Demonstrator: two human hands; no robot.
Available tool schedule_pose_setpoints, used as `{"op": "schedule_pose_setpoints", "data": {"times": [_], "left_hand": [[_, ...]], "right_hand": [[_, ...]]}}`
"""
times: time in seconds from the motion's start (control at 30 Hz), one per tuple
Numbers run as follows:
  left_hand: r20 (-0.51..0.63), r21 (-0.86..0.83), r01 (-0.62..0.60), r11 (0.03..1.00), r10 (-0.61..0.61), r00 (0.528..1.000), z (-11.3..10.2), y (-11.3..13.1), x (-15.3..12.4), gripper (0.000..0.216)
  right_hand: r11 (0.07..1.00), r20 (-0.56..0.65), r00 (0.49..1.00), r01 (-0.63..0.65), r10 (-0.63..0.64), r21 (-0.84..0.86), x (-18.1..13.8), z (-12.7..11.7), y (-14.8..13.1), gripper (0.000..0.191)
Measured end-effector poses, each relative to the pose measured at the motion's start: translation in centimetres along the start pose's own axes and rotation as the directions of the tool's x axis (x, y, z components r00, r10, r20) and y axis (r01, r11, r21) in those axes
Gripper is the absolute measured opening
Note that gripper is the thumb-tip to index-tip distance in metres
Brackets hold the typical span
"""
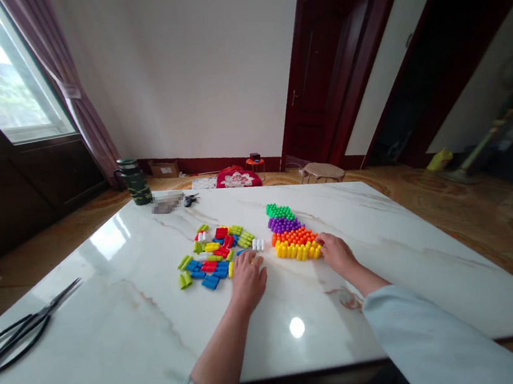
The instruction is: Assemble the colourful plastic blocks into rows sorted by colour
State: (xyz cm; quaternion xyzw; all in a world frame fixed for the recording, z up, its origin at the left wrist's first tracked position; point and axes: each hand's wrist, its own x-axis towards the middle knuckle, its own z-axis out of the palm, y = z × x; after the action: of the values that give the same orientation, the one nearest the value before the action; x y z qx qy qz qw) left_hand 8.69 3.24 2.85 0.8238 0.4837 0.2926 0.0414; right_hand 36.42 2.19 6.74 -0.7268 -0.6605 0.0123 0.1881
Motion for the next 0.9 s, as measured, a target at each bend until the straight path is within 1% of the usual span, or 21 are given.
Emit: {"op": "schedule_pose_setpoints", "data": {"times": [0.07,0.13,0.23,0.3,0.4,0.47,0.5,0.57,0.63,0.67,0.7,0.8,0.83,0.9], "left_hand": [[-0.005,-0.014,0.004,1.000,-0.004,1.000,0.3,-0.2,0.0,0.021],[-0.015,-0.037,0.011,0.999,-0.012,1.000,0.8,-0.5,0.1,0.024],[-0.050,-0.101,0.025,0.995,-0.030,0.998,1.6,-1.0,0.1,0.030],[-0.080,-0.170,0.032,0.985,-0.047,0.996,1.8,-1.3,0.1,0.035],[-0.148,-0.320,0.043,0.947,-0.095,0.984,1.7,-1.5,0.2,0.038],[-0.201,-0.463,0.073,0.883,-0.185,0.962,1.4,-1.5,0.2,0.033],[-0.213,-0.552,0.098,0.828,-0.253,0.944,1.3,-1.5,0.3,0.030],[-0.182,-0.718,0.142,0.681,-0.381,0.906,1.1,-1.5,0.3,0.026],[-0.121,-0.814,0.162,0.557,-0.436,0.892,0.9,-1.5,0.3,0.026],[-0.100,-0.833,0.164,0.528,-0.434,0.895,0.8,-1.5,0.2,0.028],[-0.086,-0.839,0.160,0.520,-0.418,0.904,0.8,-1.4,0.2,0.029],[-0.065,-0.840,0.137,0.526,-0.348,0.935,0.5,-1.3,0.1,0.030],[-0.059,-0.842,0.129,0.524,-0.328,0.943,0.4,-1.2,0.1,0.031],[-0.053,-0.849,0.115,0.516,-0.300,0.953,0.3,-1.2,0.1,0.032]], "right_hand": [[1.000,-0.034,0.999,-0.007,0.007,-0.008,0.1,0.0,-0.1,0.026],[0.999,-0.098,0.995,-0.023,0.021,-0.026,0.1,-0.4,-0.5,0.022],[1.000,-0.181,0.983,-0.002,0.004,0.010,0.1,-0.9,-2.0,0.018],[0.994,-0.168,0.984,0.074,-0.059,0.082,0.1,-1.0,-3.5,0.017],[0.959,-0.079,0.978,0.206,-0.194,0.195,0.0,-0.4,-6.2,0.020],[0.933,-0.018,0.968,0.245,-0.249,0.262,0.0,0.3,-8.0,0.023],[0.922,0.009,0.965,0.249,-0.263,0.297,0.0,0.6,-8.8,0.025],[0.897,0.049,0.959,0.242,-0.279,0.371,0.0,1.2,-10.1,0.029],[0.869,0.054,0.953,0.247,-0.297,0.429,0.1,1.7,-11.2,0.035],[0.855,0.043,0.949,0.260,-0.311,0.449,0.1,1.9,-11.6,0.037],[0.840,0.029,0.944,0.278,-0.329,0.465,0.0,2.0,-11.9,0.039],[0.792,-0.002,0.933,0.307,-0.361,0.527,0.0,2.3,-12.8,0.038],[0.779,-0.004,0.940,0.286,-0.342,0.558,0.0,2.4,-13.0,0.036],[0.750,-0.002,0.966,0.202,-0.258,0.630,0.0,2.4,-13.4,0.033]]}}
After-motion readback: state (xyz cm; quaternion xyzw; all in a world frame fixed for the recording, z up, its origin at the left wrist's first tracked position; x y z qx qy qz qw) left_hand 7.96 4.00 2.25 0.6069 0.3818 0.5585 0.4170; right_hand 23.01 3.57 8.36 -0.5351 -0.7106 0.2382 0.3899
